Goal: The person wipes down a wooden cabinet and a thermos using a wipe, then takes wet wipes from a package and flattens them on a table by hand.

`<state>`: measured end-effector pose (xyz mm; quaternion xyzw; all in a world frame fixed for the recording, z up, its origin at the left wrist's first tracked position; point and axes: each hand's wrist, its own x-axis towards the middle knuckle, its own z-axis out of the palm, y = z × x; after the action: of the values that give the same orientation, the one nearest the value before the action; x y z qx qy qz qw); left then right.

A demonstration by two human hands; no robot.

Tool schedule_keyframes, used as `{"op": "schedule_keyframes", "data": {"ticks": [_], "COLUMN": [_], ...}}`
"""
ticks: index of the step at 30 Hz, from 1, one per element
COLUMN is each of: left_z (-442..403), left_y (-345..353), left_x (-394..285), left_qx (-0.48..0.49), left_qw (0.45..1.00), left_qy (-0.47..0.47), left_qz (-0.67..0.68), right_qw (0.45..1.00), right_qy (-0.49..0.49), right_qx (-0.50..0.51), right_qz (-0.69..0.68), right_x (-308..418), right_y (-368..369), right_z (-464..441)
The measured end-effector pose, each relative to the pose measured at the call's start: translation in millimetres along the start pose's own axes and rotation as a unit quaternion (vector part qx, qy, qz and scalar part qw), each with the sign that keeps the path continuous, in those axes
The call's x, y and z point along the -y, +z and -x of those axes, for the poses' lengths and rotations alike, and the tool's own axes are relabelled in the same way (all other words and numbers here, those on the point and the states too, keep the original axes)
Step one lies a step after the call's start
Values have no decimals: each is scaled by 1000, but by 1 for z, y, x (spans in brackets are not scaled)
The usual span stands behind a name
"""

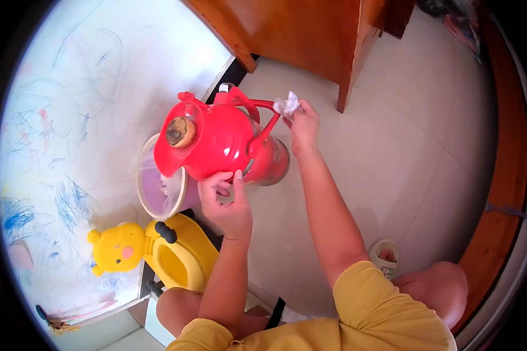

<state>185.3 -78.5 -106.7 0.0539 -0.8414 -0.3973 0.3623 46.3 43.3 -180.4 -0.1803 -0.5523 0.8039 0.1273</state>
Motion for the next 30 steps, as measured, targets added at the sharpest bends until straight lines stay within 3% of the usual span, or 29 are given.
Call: {"op": "schedule_keyframes", "data": {"ticks": [1, 2, 8, 12, 15, 17, 21, 25, 29, 30], "left_z": [0, -2, -12, -42, -56, -61, -68, -59, -60, -63], "left_y": [-1, -1, -6, -14, -17, -10, 13, 33, 35, 35], "left_x": [-1, -3, -25, -67, -70, -80, -71, -54, -51, -51], "left_qx": [-3, 10, 57, 89, 128, 197, 326, 277, 253, 258], "left_qw": [1000, 1000, 998, 992, 988, 957, 892, 918, 881, 864], "left_qy": [0, 15, 28, 69, 55, -68, -182, -99, -134, -173], "left_qz": [-2, -2, 11, 48, 60, 204, 255, 266, 377, 397], "right_qw": [958, 946, 904, 894, 908, 914, 936, 970, 978, 966], "right_qy": [207, 222, 184, 131, 101, 86, 51, -42, -168, -214], "right_qx": [11, 28, 16, 83, 152, 162, 172, 176, 120, 94], "right_qz": [-195, -234, -386, -419, -377, -361, -302, -164, 0, 109], "right_x": [9, 11, 56, 116, 147, 156, 170, 179, 183, 186], "right_y": [0, 0, 16, 31, 42, 51, 54, 53, 61, 66], "right_z": [0, 0, 4, 15, 31, 43, 59, 64, 67, 73]}}
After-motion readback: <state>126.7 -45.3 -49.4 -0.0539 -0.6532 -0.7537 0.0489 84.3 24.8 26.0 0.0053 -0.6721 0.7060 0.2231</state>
